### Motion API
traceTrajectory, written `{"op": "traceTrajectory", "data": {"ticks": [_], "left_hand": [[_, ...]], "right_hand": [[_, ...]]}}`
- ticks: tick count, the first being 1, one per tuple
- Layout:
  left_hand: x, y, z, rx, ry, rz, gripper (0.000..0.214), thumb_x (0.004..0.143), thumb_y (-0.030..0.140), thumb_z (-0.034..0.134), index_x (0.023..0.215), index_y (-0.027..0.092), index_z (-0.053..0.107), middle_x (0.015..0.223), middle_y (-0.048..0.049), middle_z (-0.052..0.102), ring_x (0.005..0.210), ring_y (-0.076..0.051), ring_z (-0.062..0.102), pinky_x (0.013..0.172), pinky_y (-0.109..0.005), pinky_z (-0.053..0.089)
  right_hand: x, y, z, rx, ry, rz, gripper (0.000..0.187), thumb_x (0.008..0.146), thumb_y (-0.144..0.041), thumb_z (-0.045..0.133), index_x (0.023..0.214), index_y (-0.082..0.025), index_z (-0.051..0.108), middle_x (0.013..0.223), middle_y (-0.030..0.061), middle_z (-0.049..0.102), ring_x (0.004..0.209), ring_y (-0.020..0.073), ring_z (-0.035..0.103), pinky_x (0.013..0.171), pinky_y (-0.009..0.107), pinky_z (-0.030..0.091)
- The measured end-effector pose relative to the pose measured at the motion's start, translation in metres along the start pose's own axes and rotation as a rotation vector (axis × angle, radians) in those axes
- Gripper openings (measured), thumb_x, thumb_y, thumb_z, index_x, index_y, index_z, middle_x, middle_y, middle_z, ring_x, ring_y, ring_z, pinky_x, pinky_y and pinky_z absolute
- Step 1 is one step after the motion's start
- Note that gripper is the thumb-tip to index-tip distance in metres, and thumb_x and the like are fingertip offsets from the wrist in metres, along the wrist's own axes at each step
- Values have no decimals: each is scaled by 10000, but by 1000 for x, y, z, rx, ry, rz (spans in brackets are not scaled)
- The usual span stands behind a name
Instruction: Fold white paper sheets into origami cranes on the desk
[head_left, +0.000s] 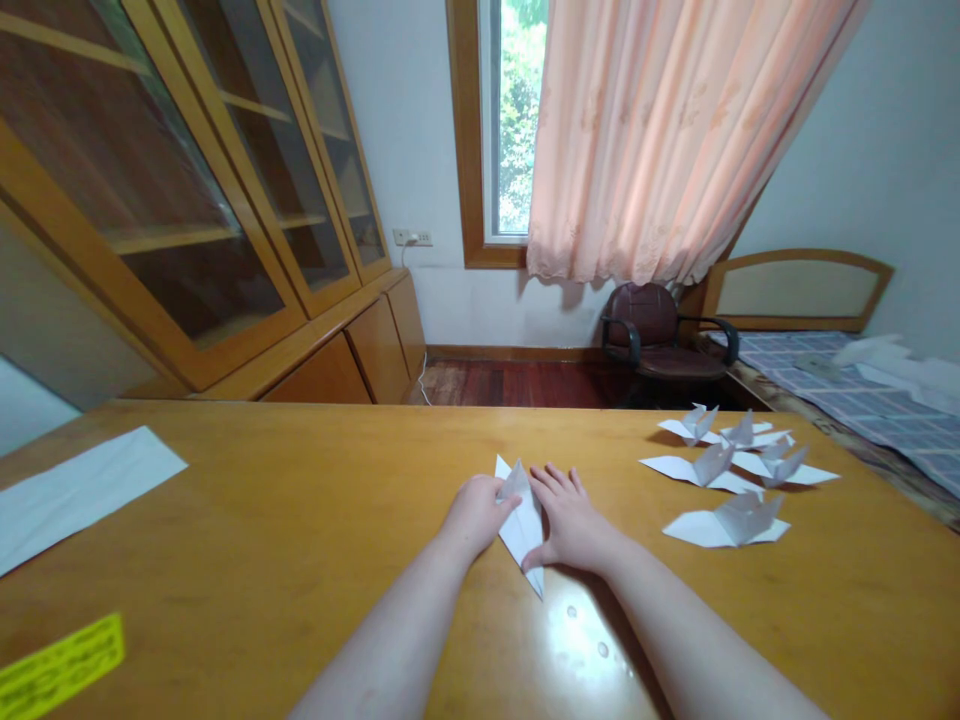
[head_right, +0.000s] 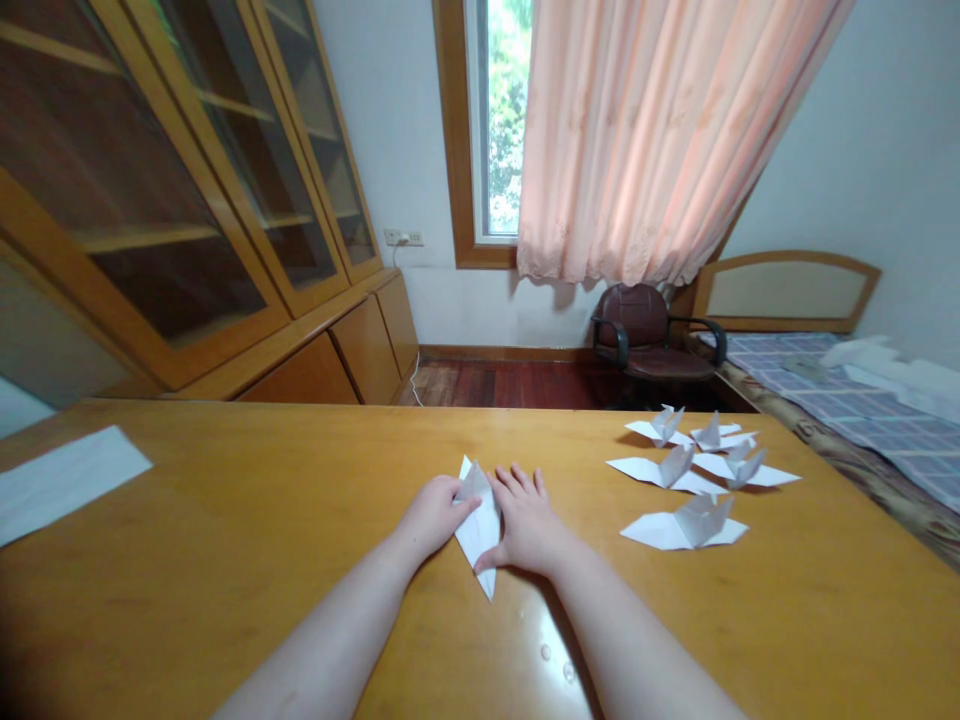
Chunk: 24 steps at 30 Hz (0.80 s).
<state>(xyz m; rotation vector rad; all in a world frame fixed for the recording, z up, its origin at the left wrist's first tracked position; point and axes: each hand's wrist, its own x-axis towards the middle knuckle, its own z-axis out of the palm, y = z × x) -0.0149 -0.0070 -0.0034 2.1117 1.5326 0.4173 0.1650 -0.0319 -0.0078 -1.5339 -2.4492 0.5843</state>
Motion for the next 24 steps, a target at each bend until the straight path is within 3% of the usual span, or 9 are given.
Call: {"op": "traceTrajectory", "data": {"ticks": [10, 14, 18, 21, 24], "left_hand": [[-1, 0, -3, 30, 70, -5, 208, 723, 290, 596, 905, 203, 646, 913, -64, 665, 901, -219, 568, 781, -290, 386], [2, -6, 0, 49, 123, -80, 424, 708, 330, 618, 1105, 191, 558, 1046, -91, 631, 1005, -238, 537, 847, -298, 365], [3, -11, 3, 56, 183, -147, 702, 708, 341, 621, 1330, 174, 341, 1212, -126, 553, 1121, -256, 477, 917, -312, 325], [3, -12, 2, 46, 198, -166, 761, 720, 321, 608, 1378, 197, 246, 1250, -115, 531, 1140, -250, 464, 930, -311, 316], [2, -13, 2, 61, 200, -143, 710, 727, 323, 598, 1362, 209, 302, 1268, -98, 515, 1155, -257, 443, 956, -325, 303]], "right_hand": [[1, -4, -2, 59, -7, 44, 1186, 437, -643, 713, 1411, -195, 206, 1453, 155, 239, 1346, 350, 122, 1057, 556, -23], [2, -4, -3, 87, 1, 57, 1139, 445, -653, 707, 1394, -210, 257, 1450, 140, 254, 1347, 335, 136, 1059, 550, -19], [1, -6, -5, 77, -9, 52, 1012, 466, -669, 691, 1334, -253, 381, 1454, 140, 245, 1349, 338, 126, 1052, 560, -3], [0, -7, -7, 63, -25, 46, 928, 482, -681, 678, 1293, -297, 441, 1460, 132, 233, 1348, 347, 119, 1044, 569, 10], [-1, -8, -9, 58, -32, 40, 858, 519, -675, 668, 1280, -347, 449, 1466, 113, 226, 1347, 352, 113, 1039, 573, 13]]}}
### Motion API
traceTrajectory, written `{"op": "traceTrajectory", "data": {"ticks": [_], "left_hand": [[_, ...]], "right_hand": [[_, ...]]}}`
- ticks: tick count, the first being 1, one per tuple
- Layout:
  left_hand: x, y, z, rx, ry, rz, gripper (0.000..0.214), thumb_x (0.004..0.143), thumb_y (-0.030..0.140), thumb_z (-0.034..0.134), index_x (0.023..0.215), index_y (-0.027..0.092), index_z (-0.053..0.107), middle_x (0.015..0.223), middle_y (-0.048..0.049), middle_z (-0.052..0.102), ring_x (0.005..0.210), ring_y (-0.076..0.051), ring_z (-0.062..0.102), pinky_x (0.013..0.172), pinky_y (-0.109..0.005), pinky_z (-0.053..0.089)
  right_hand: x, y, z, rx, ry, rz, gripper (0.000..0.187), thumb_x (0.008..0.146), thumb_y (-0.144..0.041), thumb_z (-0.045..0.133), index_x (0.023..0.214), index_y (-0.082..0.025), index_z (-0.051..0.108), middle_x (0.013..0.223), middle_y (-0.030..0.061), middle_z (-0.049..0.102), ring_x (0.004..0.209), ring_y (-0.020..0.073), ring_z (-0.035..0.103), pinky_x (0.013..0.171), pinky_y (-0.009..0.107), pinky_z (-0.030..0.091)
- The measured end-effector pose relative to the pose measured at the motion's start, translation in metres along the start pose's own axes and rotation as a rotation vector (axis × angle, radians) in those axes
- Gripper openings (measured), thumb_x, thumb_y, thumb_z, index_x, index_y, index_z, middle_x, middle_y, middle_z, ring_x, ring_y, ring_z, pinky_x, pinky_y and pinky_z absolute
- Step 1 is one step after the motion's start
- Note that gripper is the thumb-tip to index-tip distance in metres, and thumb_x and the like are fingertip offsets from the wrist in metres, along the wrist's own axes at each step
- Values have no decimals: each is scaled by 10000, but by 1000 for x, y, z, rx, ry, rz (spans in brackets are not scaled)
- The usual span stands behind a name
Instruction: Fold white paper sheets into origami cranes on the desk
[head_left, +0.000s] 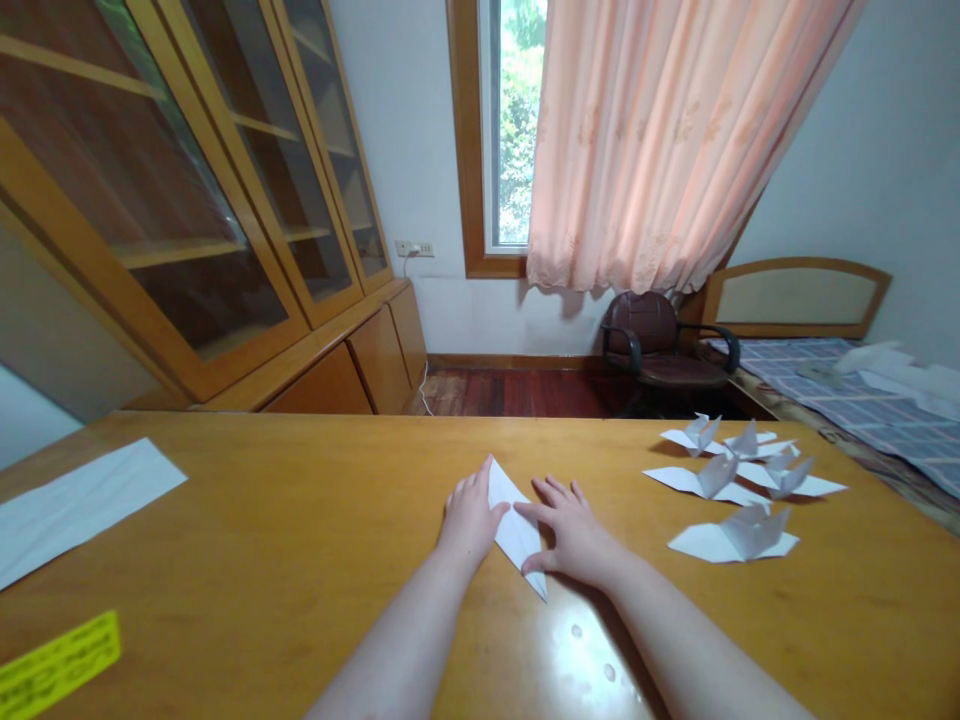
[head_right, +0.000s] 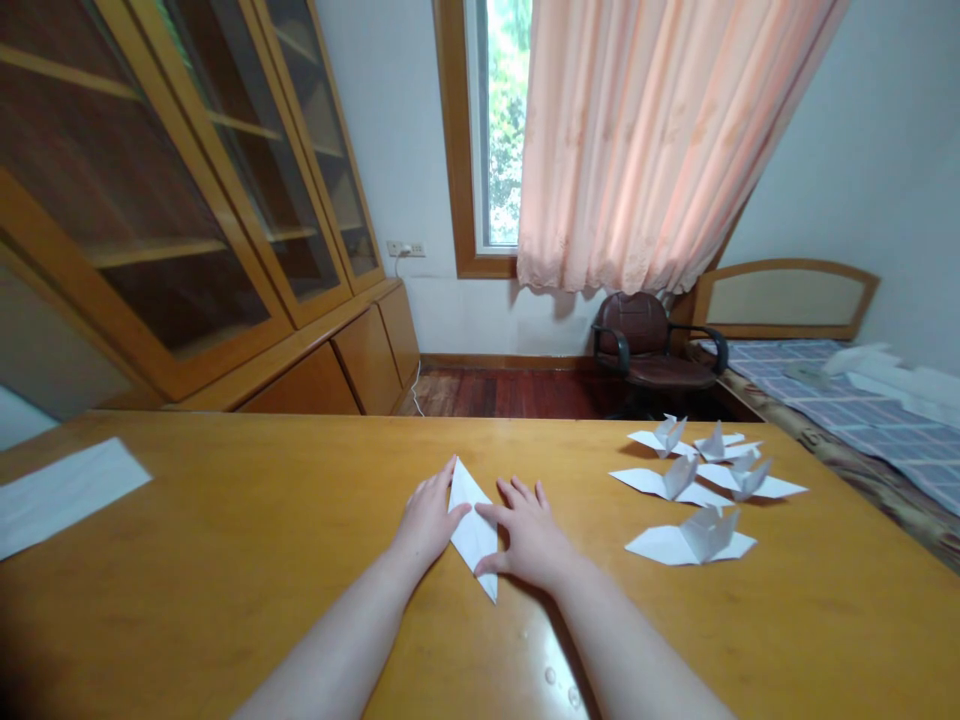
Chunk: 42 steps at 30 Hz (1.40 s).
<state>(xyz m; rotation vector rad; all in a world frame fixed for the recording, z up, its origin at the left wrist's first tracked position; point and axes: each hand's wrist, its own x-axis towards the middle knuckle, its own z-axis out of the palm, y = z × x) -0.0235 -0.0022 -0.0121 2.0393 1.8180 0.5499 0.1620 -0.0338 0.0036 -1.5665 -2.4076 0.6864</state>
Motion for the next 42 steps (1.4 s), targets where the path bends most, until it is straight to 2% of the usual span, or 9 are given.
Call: {"op": "traceTrajectory", "data": {"ticks": [3, 7, 13, 22, 25, 28, 32, 36, 42], "left_hand": [[0, -1, 0, 16, -3, 34, 570, 737, 325, 589, 1282, 248, 441, 1255, -64, 520, 1142, -245, 443, 964, -329, 305], [0, -1, 1, 30, -1, 43, 437, 740, 314, 592, 1175, 298, 549, 1216, -35, 539, 1123, -227, 446, 960, -336, 316], [-1, 0, 0, 56, 2, 16, 396, 758, 295, 581, 1154, 303, 571, 1315, -39, 470, 1209, -243, 377, 1003, -380, 281], [-1, -2, 0, 39, 50, 58, 276, 756, 277, 591, 1029, 288, 633, 1184, -27, 576, 1109, -225, 466, 955, -367, 325], [-2, 0, -2, 28, 28, 85, 228, 764, 242, 576, 974, 290, 650, 1174, -1, 595, 1137, -217, 459, 979, -362, 300], [-3, 1, -3, 37, 11, 104, 268, 777, 219, 552, 1023, 291, 630, 1175, 7, 600, 1153, -207, 452, 993, -356, 286], [-4, 2, -3, 96, 57, 47, 370, 787, 273, 535, 1154, 227, 549, 1207, -59, 566, 1124, -214, 468, 970, -351, 313], [-5, 2, -3, 148, 73, 18, 338, 802, 336, 503, 1107, 206, 573, 1196, -84, 563, 1115, -232, 467, 954, -362, 322], [-6, 3, -2, 142, 94, 24, 357, 775, 385, 531, 1081, 212, 590, 1179, -73, 572, 1117, -237, 461, 950, -361, 318]], "right_hand": [[0, 1, 0, 0, 3, -7, 713, 616, -636, 634, 1260, -377, 466, 1467, 86, 235, 1347, 346, 118, 1038, 572, 19], [1, 3, 3, 14, 54, -19, 380, 801, -477, 531, 1167, -383, 560, 1411, 48, 363, 1335, 296, 200, 1048, 540, 79], [3, 3, 4, 22, 172, -84, 210, 827, -350, 533, 981, -340, 675, 1184, 13, 593, 1228, 241, 397, 1039, 481, 182], [2, 0, 4, 26, 281, -127, 190, 827, -252, 527, 934, -263, 683, 1019, 23, 666, 1085, 208, 516, 992, 419, 294], [2, -1, 5, 46, 284, -181, 208, 814, -243, 543, 983, -239, 665, 1026, 37, 655, 1078, 199, 513, 968, 373, 342], [2, 0, 7, 32, 278, -203, 215, 828, -260, 524, 979, -247, 677, 1054, 49, 641, 1110, 212, 488, 970, 380, 346], [3, 1, 9, 15, 263, -189, 236, 842, -259, 497, 990, -260, 681, 1103, 45, 627, 1157, 219, 459, 993, 388, 328], [2, 0, 7, -19, 250, -161, 260, 853, -251, 470, 1017, -275, 671, 1137, 30, 619, 1191, 225, 436, 997, 393, 317], [2, 1, 5, -77, 293, -33, 247, 849, -258, 476, 986, -261, 681, 1098, 35, 636, 1168, 238, 450, 979, 401, 321]]}}
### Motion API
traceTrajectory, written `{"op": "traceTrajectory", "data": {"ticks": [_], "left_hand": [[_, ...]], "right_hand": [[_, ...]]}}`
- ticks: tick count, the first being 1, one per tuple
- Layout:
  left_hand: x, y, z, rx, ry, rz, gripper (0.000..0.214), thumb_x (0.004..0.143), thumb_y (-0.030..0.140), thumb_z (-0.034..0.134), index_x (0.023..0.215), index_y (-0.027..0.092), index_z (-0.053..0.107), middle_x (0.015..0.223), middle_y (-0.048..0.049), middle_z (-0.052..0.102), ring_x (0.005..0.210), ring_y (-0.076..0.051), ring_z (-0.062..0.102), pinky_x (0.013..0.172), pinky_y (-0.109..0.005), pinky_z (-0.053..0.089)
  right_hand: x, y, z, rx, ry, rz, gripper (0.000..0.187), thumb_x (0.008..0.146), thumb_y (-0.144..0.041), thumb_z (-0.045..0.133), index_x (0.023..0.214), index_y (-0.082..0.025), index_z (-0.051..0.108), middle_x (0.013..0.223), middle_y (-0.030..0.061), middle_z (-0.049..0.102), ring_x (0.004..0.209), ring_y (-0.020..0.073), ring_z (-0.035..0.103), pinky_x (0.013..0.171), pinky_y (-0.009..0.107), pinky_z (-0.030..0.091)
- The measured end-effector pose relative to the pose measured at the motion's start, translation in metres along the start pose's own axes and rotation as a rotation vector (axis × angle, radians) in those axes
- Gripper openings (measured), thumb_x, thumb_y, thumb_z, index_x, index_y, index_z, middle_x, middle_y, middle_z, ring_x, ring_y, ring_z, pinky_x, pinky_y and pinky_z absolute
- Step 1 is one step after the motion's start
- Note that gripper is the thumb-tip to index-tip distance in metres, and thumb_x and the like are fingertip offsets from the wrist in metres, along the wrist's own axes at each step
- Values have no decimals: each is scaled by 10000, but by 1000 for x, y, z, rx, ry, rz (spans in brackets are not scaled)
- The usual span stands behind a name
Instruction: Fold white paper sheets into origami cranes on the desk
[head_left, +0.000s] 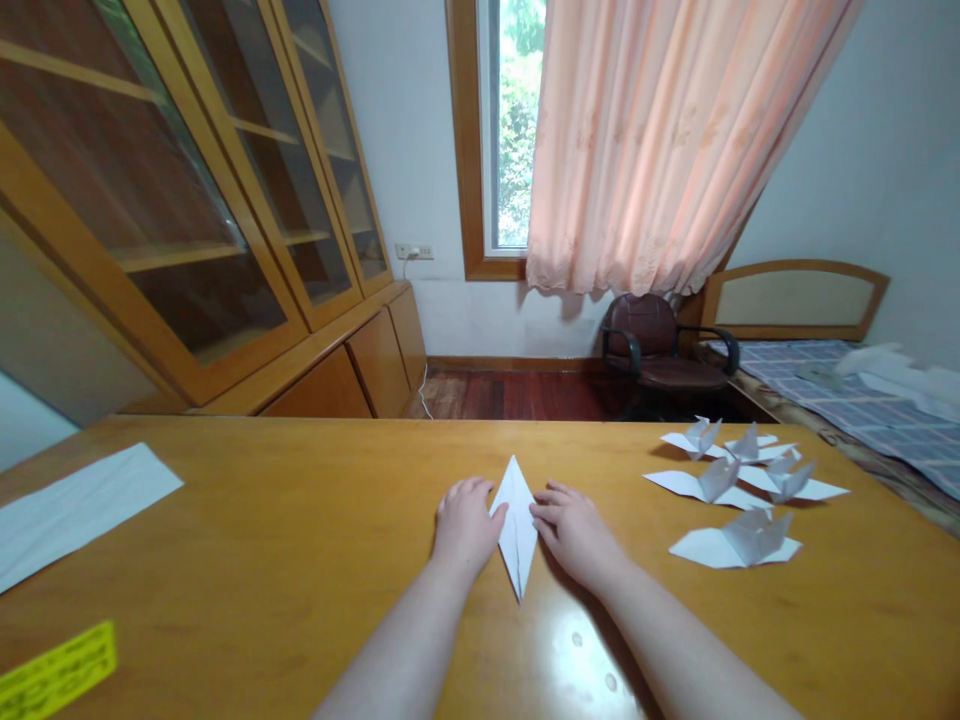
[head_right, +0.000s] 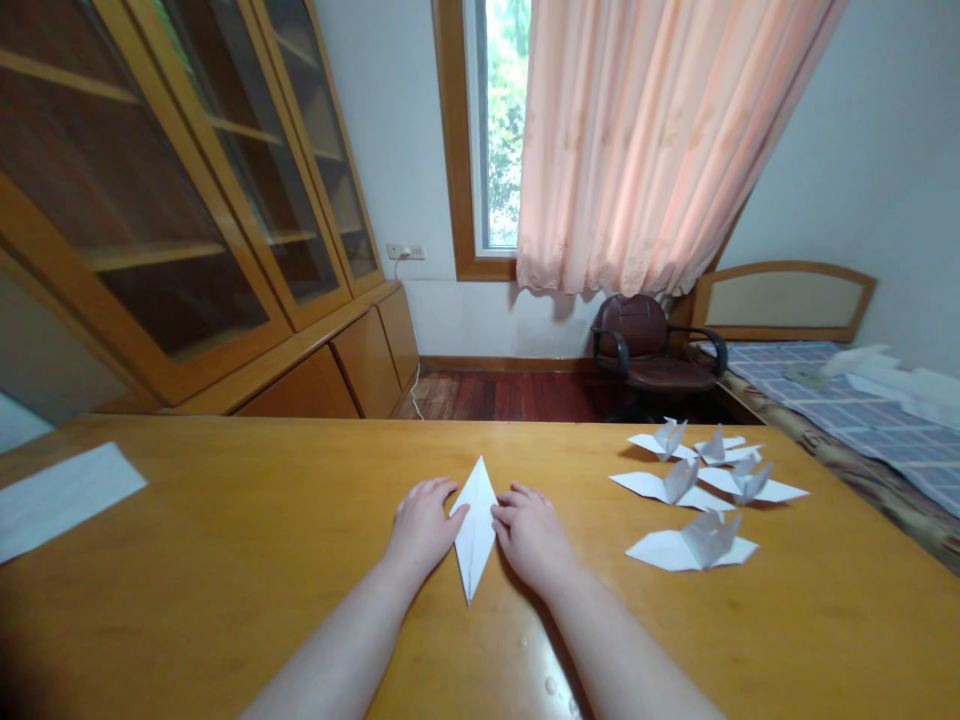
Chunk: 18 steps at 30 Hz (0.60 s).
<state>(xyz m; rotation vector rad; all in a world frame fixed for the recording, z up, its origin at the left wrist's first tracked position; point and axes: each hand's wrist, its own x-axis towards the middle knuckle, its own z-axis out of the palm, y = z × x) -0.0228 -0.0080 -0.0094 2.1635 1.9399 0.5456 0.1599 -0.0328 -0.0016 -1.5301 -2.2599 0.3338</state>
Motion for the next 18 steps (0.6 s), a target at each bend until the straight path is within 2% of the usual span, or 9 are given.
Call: {"op": "traceTrajectory", "data": {"ticks": [3, 7, 12, 15, 18], "left_hand": [[0, 2, -3, -23, -2, 1, 314, 766, 367, 545, 1034, 217, 606, 1122, -60, 599, 1074, -222, 485, 927, -346, 329], [-1, 6, -8, -56, -45, 9, 204, 771, 327, 547, 925, 223, 632, 1009, -49, 633, 996, -197, 520, 881, -315, 347], [-2, 8, -9, -129, -22, 38, 157, 769, 288, 553, 879, 209, 633, 937, -45, 647, 936, -199, 545, 838, -313, 371], [-2, 7, -8, -200, 5, 66, 158, 794, 278, 524, 887, 204, 627, 909, -44, 653, 889, -184, 562, 813, -306, 385], [-1, 8, -7, -277, -19, 51, 164, 799, 265, 511, 900, 198, 622, 816, -31, 657, 803, -164, 575, 757, -286, 398]], "right_hand": [[1, 2, 1, -19, 42, 37, 234, 851, -244, 475, 918, -249, 700, 1026, 43, 655, 1114, 227, 484, 959, 381, 334], [2, 2, 3, -5, 77, -1, 235, 863, -228, 470, 866, -243, 704, 945, 39, 658, 1030, 198, 518, 926, 340, 353], [1, 0, 2, 12, 49, -34, 250, 881, -257, 447, 893, -252, 696, 952, 50, 627, 905, 175, 543, 828, 314, 397], [0, -1, 0, 17, 44, -24, 234, 871, -270, 465, 929, -249, 691, 962, 59, 618, 917, 186, 535, 842, 325, 390], [-1, 0, 1, 27, 41, -9, 225, 859, -267, 483, 944, -239, 690, 978, 67, 610, 930, 191, 530, 852, 328, 385]]}}
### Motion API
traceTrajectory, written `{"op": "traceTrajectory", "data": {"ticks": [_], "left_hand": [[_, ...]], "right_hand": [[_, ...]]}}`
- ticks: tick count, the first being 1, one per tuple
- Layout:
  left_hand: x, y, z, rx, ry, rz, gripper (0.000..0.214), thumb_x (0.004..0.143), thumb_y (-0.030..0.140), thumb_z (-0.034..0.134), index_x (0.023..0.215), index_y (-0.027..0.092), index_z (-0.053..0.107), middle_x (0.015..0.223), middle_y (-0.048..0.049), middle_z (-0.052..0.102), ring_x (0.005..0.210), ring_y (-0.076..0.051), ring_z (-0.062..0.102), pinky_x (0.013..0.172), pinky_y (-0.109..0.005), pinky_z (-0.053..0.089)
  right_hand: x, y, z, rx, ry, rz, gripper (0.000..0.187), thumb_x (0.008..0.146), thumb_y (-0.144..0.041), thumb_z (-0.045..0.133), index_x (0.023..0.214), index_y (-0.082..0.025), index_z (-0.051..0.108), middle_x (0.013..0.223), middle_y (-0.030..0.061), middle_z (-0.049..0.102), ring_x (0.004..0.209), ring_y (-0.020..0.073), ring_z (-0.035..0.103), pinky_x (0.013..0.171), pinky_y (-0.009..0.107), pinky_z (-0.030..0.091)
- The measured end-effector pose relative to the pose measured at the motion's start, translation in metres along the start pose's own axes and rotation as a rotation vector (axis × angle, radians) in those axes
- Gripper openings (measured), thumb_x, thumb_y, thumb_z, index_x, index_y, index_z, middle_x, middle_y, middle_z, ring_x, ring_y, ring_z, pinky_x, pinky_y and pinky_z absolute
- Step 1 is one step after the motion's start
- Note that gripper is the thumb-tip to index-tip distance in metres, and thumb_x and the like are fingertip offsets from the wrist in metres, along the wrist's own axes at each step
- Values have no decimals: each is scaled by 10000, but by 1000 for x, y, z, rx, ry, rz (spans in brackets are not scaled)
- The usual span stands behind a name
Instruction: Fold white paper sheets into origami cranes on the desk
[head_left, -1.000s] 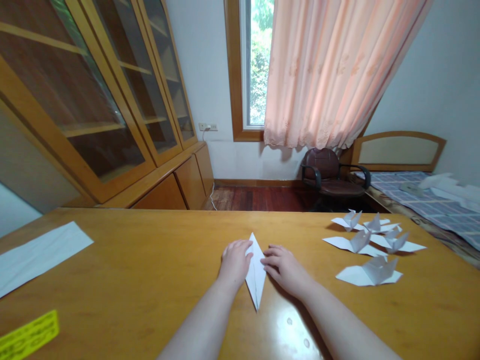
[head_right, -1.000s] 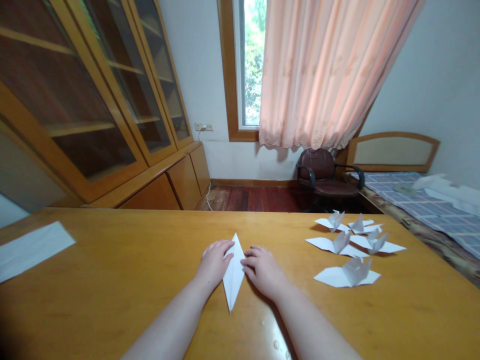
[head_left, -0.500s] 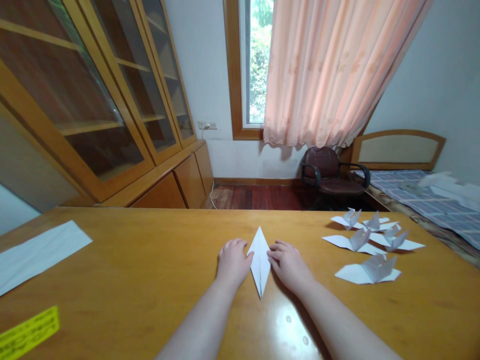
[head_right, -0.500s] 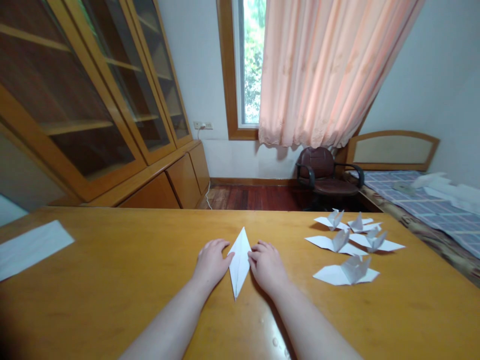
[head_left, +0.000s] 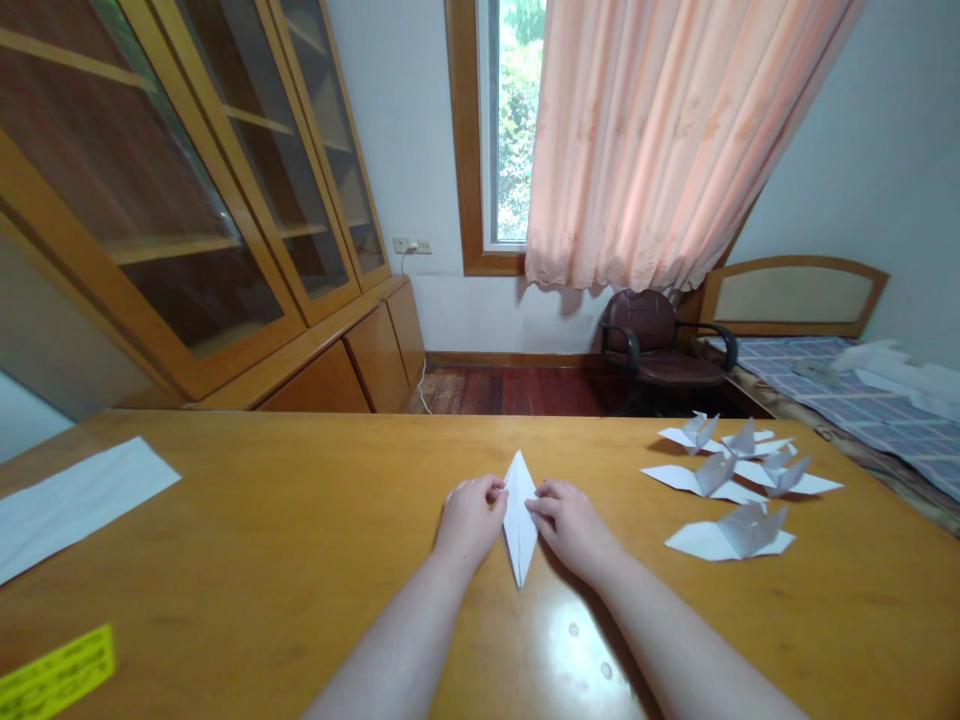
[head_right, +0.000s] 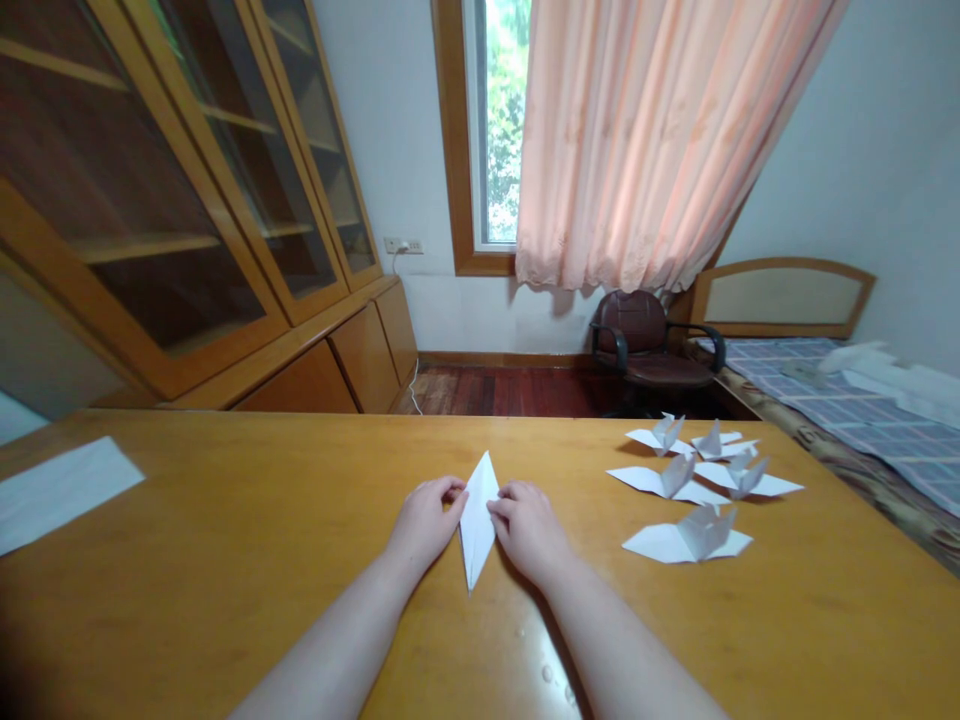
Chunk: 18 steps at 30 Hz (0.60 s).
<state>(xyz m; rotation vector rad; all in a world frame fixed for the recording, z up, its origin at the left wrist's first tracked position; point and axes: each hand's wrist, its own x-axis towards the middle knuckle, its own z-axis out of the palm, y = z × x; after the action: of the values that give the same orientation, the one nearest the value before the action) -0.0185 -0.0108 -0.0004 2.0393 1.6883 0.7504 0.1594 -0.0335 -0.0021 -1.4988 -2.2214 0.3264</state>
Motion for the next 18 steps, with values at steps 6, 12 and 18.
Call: {"op": "traceTrajectory", "data": {"ticks": [6, 12, 18], "left_hand": [[0, 4, -1, -189, -105, 21, 251, 849, 335, 424, 884, 181, 620, 781, -32, 654, 737, -147, 583, 670, -251, 408], [-2, 9, -3, -265, -93, 46, 238, 841, 329, 439, 893, 179, 616, 850, -42, 669, 791, -158, 602, 705, -256, 431], [0, 7, 0, -228, -104, 48, 225, 850, 254, 404, 890, 186, 615, 876, -40, 660, 835, -168, 592, 751, -275, 446]], "right_hand": [[0, 2, 3, 29, -1, -3, 222, 855, -276, 489, 947, -243, 688, 988, 61, 604, 940, 187, 521, 852, 323, 377], [-1, 2, 2, 23, -6, 1, 232, 858, -286, 484, 964, -230, 683, 1005, 66, 601, 946, 187, 517, 863, 328, 371], [-2, -1, -2, 9, -31, 20, 240, 846, -349, 505, 966, -232, 678, 1036, 66, 597, 971, 196, 516, 897, 344, 347]]}}
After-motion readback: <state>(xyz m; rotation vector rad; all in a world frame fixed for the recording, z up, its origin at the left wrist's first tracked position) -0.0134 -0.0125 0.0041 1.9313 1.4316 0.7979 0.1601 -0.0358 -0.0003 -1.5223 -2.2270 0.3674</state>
